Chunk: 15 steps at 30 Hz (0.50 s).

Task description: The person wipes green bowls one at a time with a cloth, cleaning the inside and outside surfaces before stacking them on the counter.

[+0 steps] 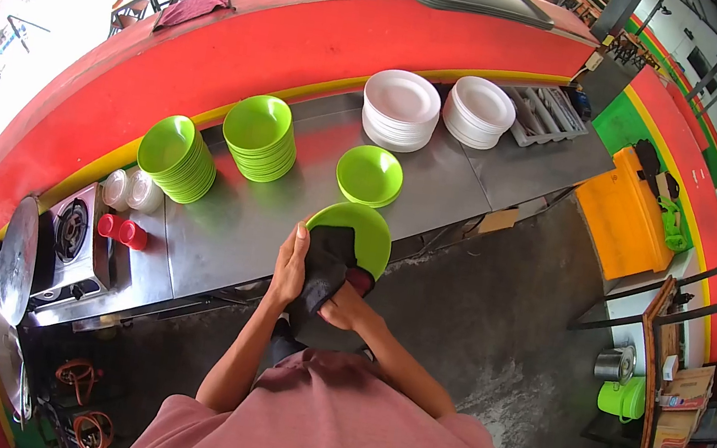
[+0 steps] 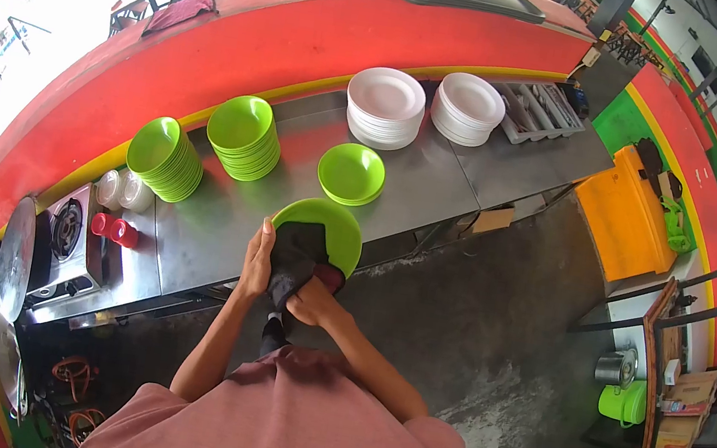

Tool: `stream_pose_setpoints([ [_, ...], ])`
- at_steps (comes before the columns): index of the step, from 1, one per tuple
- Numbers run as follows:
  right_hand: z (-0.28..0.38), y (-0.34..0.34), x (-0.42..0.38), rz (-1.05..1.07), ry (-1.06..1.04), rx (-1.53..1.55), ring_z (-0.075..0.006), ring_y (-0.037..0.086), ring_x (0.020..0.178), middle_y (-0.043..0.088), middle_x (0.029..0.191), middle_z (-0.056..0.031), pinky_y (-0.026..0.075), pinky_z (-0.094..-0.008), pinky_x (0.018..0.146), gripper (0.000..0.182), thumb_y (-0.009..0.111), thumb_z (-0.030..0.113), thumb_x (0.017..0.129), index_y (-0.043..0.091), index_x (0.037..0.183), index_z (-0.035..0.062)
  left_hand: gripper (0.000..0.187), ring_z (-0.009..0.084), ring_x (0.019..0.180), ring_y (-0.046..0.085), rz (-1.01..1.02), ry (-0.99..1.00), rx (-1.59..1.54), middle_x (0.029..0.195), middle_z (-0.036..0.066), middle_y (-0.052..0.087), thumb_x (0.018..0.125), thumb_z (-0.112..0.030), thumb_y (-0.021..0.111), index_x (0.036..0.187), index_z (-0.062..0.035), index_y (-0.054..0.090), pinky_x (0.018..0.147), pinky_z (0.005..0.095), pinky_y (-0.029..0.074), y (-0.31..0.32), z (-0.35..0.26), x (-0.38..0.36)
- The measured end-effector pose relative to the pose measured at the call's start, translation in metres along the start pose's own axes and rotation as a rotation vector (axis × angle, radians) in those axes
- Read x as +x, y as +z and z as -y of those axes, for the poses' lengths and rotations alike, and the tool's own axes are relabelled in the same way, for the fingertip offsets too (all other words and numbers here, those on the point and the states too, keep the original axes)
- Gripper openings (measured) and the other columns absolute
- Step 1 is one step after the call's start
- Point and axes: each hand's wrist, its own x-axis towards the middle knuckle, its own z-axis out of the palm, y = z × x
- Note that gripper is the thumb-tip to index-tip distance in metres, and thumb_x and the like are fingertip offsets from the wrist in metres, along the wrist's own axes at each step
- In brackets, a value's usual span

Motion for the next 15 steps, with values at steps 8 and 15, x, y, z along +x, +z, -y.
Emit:
stream_pose_setpoints([
  [8, 0.007, -0.036, 0.003, -0.232, 0.026, -0.666, -0.0380, 0.042, 0.138, 0.050, 0.144, -0.0213, 0.029, -0.0485, 0.118, 0.053, 0.055, 0.024, 0.089, 0.051, 0.136, 0.0002, 0.052, 0.0247, 0.129, 0.052, -0.087, 0.105, 0.105, 0.135, 0.018, 0.059, 0.110, -0.036, 0.040, 0.141, 0.0038, 0.050, 0.109, 0.0380, 0.039, 0.020, -0.023, -0.016],
  [15, 0.021, -0.034, -0.023, -0.197, -0.145, -0.556, -0.0405, 0.041, 0.138, 0.049, 0.144, -0.0222, 0.029, -0.0494, 0.118, 0.056, 0.059, 0.026, 0.087, 0.051, 0.138, 0.0038, 0.054, 0.0245, 0.128, 0.052, -0.216, 0.241, 0.236, 0.132, 0.017, 0.061, 0.109, -0.041, 0.039, 0.137, 0.0026, 0.054, 0.110, 0.0371, 0.037, 0.020, -0.043, -0.012],
])
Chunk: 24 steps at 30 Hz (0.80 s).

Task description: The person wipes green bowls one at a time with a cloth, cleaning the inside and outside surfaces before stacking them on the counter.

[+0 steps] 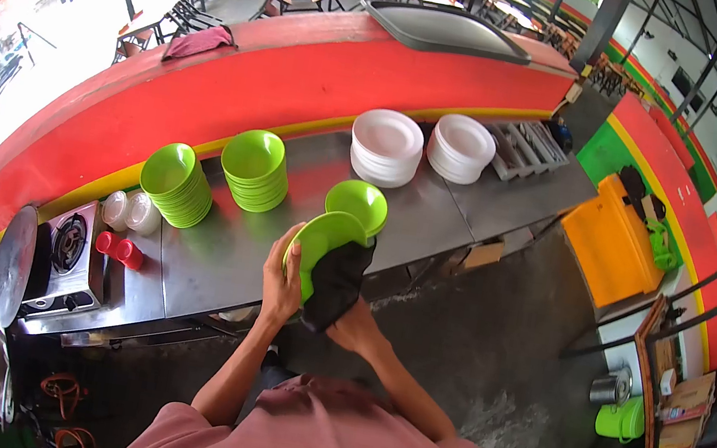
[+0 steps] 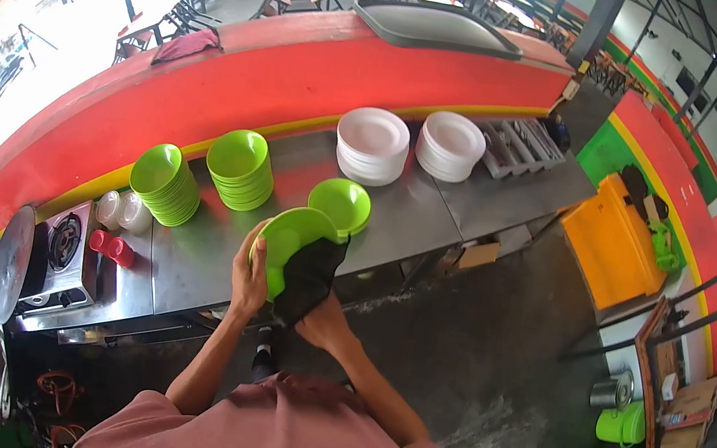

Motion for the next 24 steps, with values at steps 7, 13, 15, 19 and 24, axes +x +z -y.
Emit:
stream_pose_setpoints([
  [7, 0.001, 0.033, -0.015, 0.066, -0.002, 0.296, -0.0385, 0.035, 0.143, 0.043, 0.151, -0.0184, 0.026, -0.0471, 0.120, 0.063, 0.062, 0.028, 0.088, 0.046, 0.144, 0.0061, 0.051, 0.0238, 0.126, 0.053, 0.110, -0.043, -0.146, 0.133, 0.018, 0.060, 0.110, -0.038, 0.040, 0.139, 0.0017, 0.053, 0.107, 0.0361, 0.040, 0.010, 0.000, 0.003],
  [13, -0.013, 0.001, 0.017, 0.126, -0.024, 0.053, -0.0319, 0.031, 0.147, 0.041, 0.154, -0.0152, 0.025, -0.0459, 0.121, 0.061, 0.053, 0.038, 0.095, 0.043, 0.147, 0.0085, 0.058, 0.0238, 0.126, 0.054, 0.367, -0.191, -0.229, 0.133, 0.019, 0.061, 0.109, -0.043, 0.039, 0.141, 0.0049, 0.050, 0.109, 0.0349, 0.039, 0.011, 0.000, 0.003],
  [15, -0.024, -0.009, 0.014, 0.099, 0.067, -0.015, -0.0321, 0.031, 0.147, 0.042, 0.154, -0.0148, 0.026, -0.0461, 0.120, 0.061, 0.050, 0.042, 0.096, 0.044, 0.146, 0.0082, 0.059, 0.0246, 0.126, 0.055, 0.309, -0.139, -0.131, 0.133, 0.019, 0.061, 0.109, -0.044, 0.040, 0.140, 0.0054, 0.050, 0.108, 0.0359, 0.040, 0.012, 0.003, -0.001],
  [19, -0.002, -0.039, 0.004, -0.023, 0.069, -0.089, -0.0336, 0.039, 0.142, 0.049, 0.146, -0.0169, 0.028, -0.0455, 0.119, 0.059, 0.057, 0.039, 0.092, 0.050, 0.140, 0.0061, 0.058, 0.0286, 0.124, 0.058, 0.207, -0.071, 0.024, 0.132, 0.022, 0.062, 0.107, -0.044, 0.044, 0.138, 0.0044, 0.053, 0.105, 0.0386, 0.042, 0.005, 0.002, 0.000],
  [24, 0.034, -0.037, -0.004, -0.093, 0.024, 0.137, -0.0362, 0.047, 0.134, 0.055, 0.137, -0.0195, 0.033, -0.0469, 0.115, 0.058, 0.065, 0.033, 0.085, 0.054, 0.133, 0.0036, 0.051, 0.0343, 0.121, 0.060, 0.145, -0.007, 0.095, 0.127, 0.025, 0.063, 0.107, -0.042, 0.045, 0.136, -0.0010, 0.057, 0.103, 0.0399, 0.044, 0.004, -0.021, 0.002],
])
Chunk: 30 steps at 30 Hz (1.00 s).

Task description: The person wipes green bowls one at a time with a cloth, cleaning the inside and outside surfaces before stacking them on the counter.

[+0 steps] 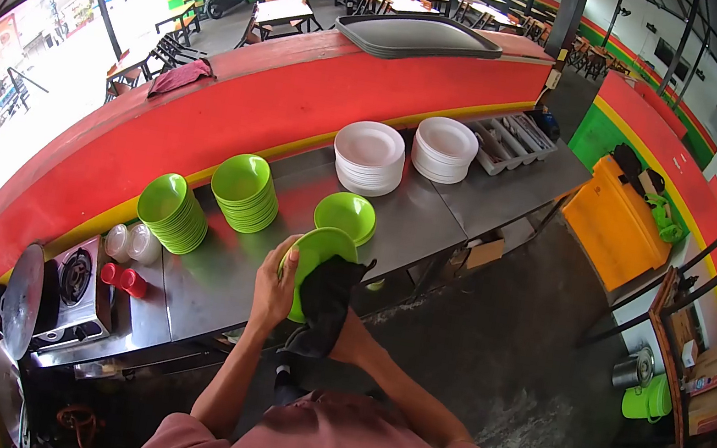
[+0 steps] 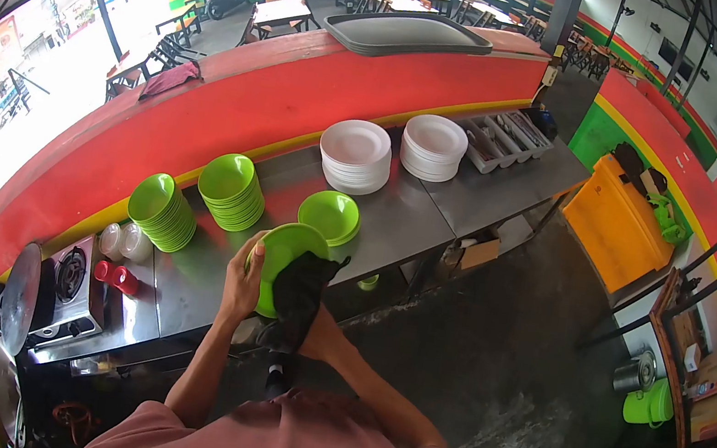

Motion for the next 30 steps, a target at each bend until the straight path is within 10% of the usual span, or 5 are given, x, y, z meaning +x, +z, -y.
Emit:
stream_pose_setpoints([
  [3, -0.005, 0.020, -0.003, 0.251, 0.120, 0.242, -0.0365, 0.046, 0.136, 0.053, 0.141, -0.0194, 0.033, -0.0460, 0.115, 0.055, 0.065, 0.030, 0.088, 0.053, 0.136, 0.0057, 0.050, 0.0344, 0.120, 0.060, -0.033, -0.013, -0.001, 0.126, 0.024, 0.063, 0.107, -0.041, 0.045, 0.135, -0.0021, 0.058, 0.103, 0.0395, 0.044, 0.007, 0.008, 0.000],
  [6, -0.026, 0.050, -0.005, 0.032, -0.167, 0.047, -0.0377, 0.047, 0.134, 0.054, 0.138, -0.0200, 0.034, -0.0463, 0.113, 0.054, 0.067, 0.028, 0.086, 0.055, 0.133, 0.0059, 0.050, 0.0340, 0.121, 0.060, 0.033, -0.006, -0.024, 0.126, 0.025, 0.063, 0.108, -0.041, 0.044, 0.136, -0.0016, 0.057, 0.103, 0.0389, 0.044, 0.014, 0.004, 0.001],
  [18, -0.036, 0.026, 0.004, -0.092, -0.069, 0.025, -0.0401, 0.024, 0.149, 0.033, 0.157, -0.0229, 0.017, -0.0479, 0.123, 0.077, 0.066, 0.030, 0.085, 0.035, 0.150, 0.0019, 0.046, 0.0429, 0.109, 0.061, 0.061, 0.037, 0.138, 0.114, 0.027, 0.063, 0.105, -0.042, 0.047, 0.139, -0.0137, 0.057, 0.096, 0.0440, 0.046, 0.020, -0.004, -0.009],
  [26, -0.030, 0.061, -0.029, -0.120, 0.195, 0.437, -0.0367, 0.046, 0.134, 0.050, 0.141, -0.0211, 0.033, -0.0459, 0.113, 0.062, 0.070, 0.023, 0.086, 0.046, 0.138, -0.0010, 0.044, 0.0444, 0.103, 0.062, 0.021, -0.172, 0.221, 0.108, 0.024, 0.063, 0.104, -0.045, 0.048, 0.138, -0.0192, 0.058, 0.092, 0.0486, 0.048, 0.026, -0.027, -0.022],
  [30, -0.033, 0.074, -0.049, 0.100, 0.009, 0.095, -0.0362, 0.049, 0.129, 0.054, 0.135, -0.0203, 0.036, -0.0445, 0.110, 0.054, 0.071, 0.017, 0.086, 0.051, 0.134, 0.0035, 0.048, 0.0456, 0.110, 0.060, -0.026, -0.202, 0.175, 0.116, 0.026, 0.063, 0.104, -0.048, 0.045, 0.138, -0.0163, 0.057, 0.096, 0.0494, 0.047, 0.030, -0.001, -0.039],
])
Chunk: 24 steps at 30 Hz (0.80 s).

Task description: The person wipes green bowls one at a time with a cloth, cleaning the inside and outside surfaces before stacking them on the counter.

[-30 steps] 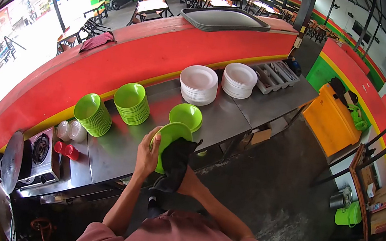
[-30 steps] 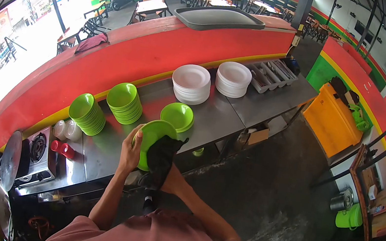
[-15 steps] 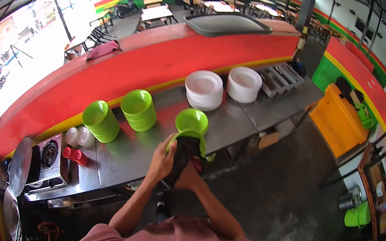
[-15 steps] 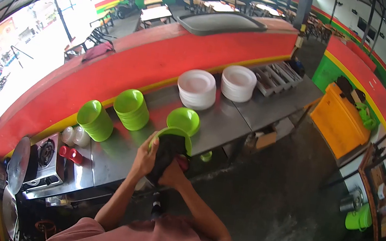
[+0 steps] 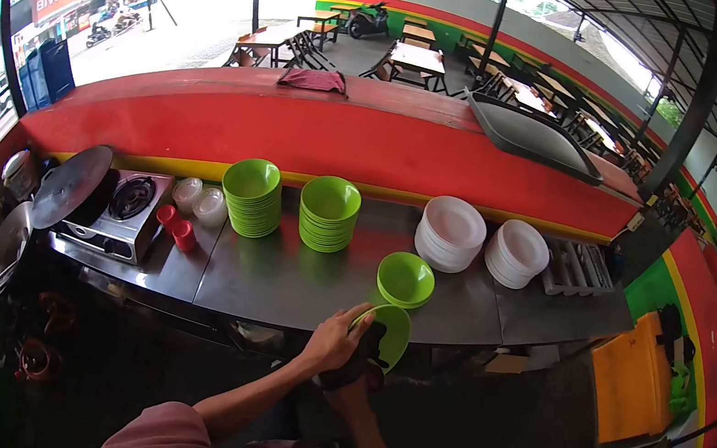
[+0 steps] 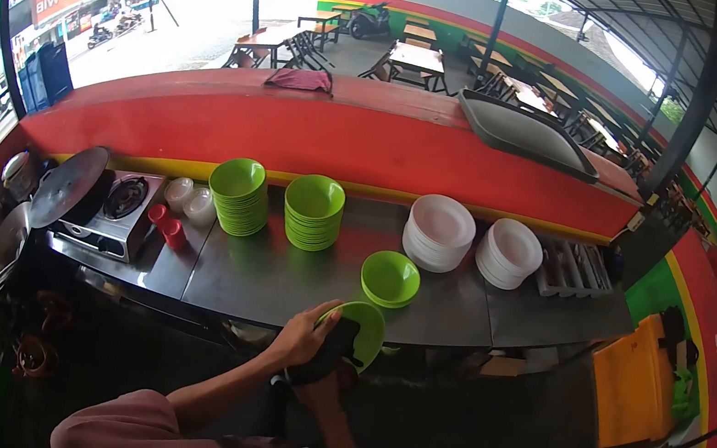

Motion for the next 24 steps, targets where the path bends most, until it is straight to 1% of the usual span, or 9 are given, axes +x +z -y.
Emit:
stream_pose_setpoints([
  [4, 0.014, 0.005, -0.003, 0.110, 0.070, 0.085, -0.0371, 0.054, 0.123, 0.058, 0.130, -0.0192, 0.041, -0.0425, 0.104, 0.050, 0.069, 0.010, 0.085, 0.054, 0.132, 0.0053, 0.052, 0.0452, 0.115, 0.059, 0.056, -0.072, 0.057, 0.121, 0.026, 0.063, 0.104, -0.050, 0.044, 0.138, -0.0134, 0.057, 0.098, 0.0489, 0.047, -0.019, 0.006, -0.006],
  [10, 0.022, 0.004, 0.004, -0.280, 0.088, 0.388, -0.0306, 0.059, 0.119, 0.066, 0.119, -0.0114, 0.039, -0.0450, 0.104, 0.046, 0.078, 0.016, 0.079, 0.063, 0.122, 0.0072, 0.056, 0.0424, 0.118, 0.059, 0.130, -0.083, -0.009, 0.124, 0.025, 0.063, 0.100, -0.047, 0.051, 0.143, -0.0111, 0.051, 0.101, 0.0461, 0.046, -0.050, -0.004, 0.005],
  [12, 0.015, 0.003, 0.010, -0.287, 0.030, 0.226, -0.0304, 0.061, 0.116, 0.066, 0.117, -0.0121, 0.041, -0.0442, 0.102, 0.051, 0.080, 0.012, 0.076, 0.062, 0.123, 0.0055, 0.059, 0.0408, 0.120, 0.059, 0.096, -0.084, -0.097, 0.125, 0.024, 0.063, 0.096, -0.043, 0.056, 0.146, -0.0109, 0.048, 0.103, 0.0450, 0.045, -0.052, -0.003, 0.009],
  [13, 0.005, 0.003, 0.016, -0.275, -0.026, 0.013, -0.0307, 0.062, 0.113, 0.066, 0.116, -0.0127, 0.044, -0.0431, 0.100, 0.053, 0.081, 0.010, 0.074, 0.060, 0.123, 0.0041, 0.061, 0.0402, 0.121, 0.059, 0.034, -0.001, -0.150, 0.126, 0.024, 0.063, 0.094, -0.040, 0.057, 0.146, -0.0110, 0.046, 0.104, 0.0445, 0.045, -0.042, 0.004, 0.011],
  [15, -0.003, 0.004, 0.021, -0.266, -0.027, -0.048, -0.0302, 0.062, 0.113, 0.064, 0.117, -0.0133, 0.046, -0.0418, 0.099, 0.059, 0.082, 0.007, 0.072, 0.057, 0.125, 0.0027, 0.066, 0.0389, 0.122, 0.059, -0.082, 0.169, -0.256, 0.128, 0.023, 0.063, 0.089, -0.036, 0.060, 0.148, -0.0110, 0.043, 0.105, 0.0434, 0.044, -0.018, 0.017, 0.012],
  [17, 0.001, 0.009, 0.025, -0.271, 0.068, 0.261, -0.0288, 0.059, 0.118, 0.060, 0.124, -0.0131, 0.045, -0.0412, 0.100, 0.064, 0.083, 0.007, 0.072, 0.054, 0.129, 0.0024, 0.071, 0.0401, 0.124, 0.058, 0.000, 0.077, -0.292, 0.131, 0.022, 0.062, 0.085, -0.034, 0.063, 0.149, -0.0129, 0.041, 0.107, 0.0428, 0.042, -0.021, 0.016, 0.015],
  [19, -0.019, 0.044, 0.003, -0.438, 0.102, 0.418, -0.0283, 0.054, 0.124, 0.054, 0.131, -0.0139, 0.044, -0.0408, 0.102, 0.068, 0.082, 0.010, 0.075, 0.049, 0.134, 0.0029, 0.071, 0.0409, 0.124, 0.057, 0.102, -0.013, -0.275, 0.132, 0.022, 0.062, 0.084, -0.033, 0.063, 0.150, -0.0145, 0.041, 0.107, 0.0430, 0.042, -0.035, 0.011, 0.023],
  [21, -0.026, 0.042, 0.005, -0.484, 0.077, 0.545, -0.0284, 0.051, 0.128, 0.049, 0.136, -0.0147, 0.043, -0.0409, 0.104, 0.072, 0.080, 0.012, 0.078, 0.044, 0.140, 0.0034, 0.070, 0.0342, 0.127, 0.055, 0.235, 0.003, -0.251, 0.136, 0.019, 0.059, 0.085, -0.031, 0.063, 0.150, -0.0123, 0.041, 0.109, 0.0407, 0.040, -0.055, 0.003, 0.032],
  [24, 0.015, -0.009, 0.030, -0.364, 0.023, 0.597, -0.0292, 0.048, 0.132, 0.045, 0.141, -0.0153, 0.041, -0.0418, 0.107, 0.076, 0.080, 0.013, 0.081, 0.038, 0.145, 0.0038, 0.071, 0.0331, 0.128, 0.055, 0.321, 0.024, -0.169, 0.138, 0.018, 0.057, 0.086, -0.031, 0.063, 0.151, -0.0128, 0.041, 0.109, 0.0405, 0.040, -0.072, -0.021, 0.030],
])
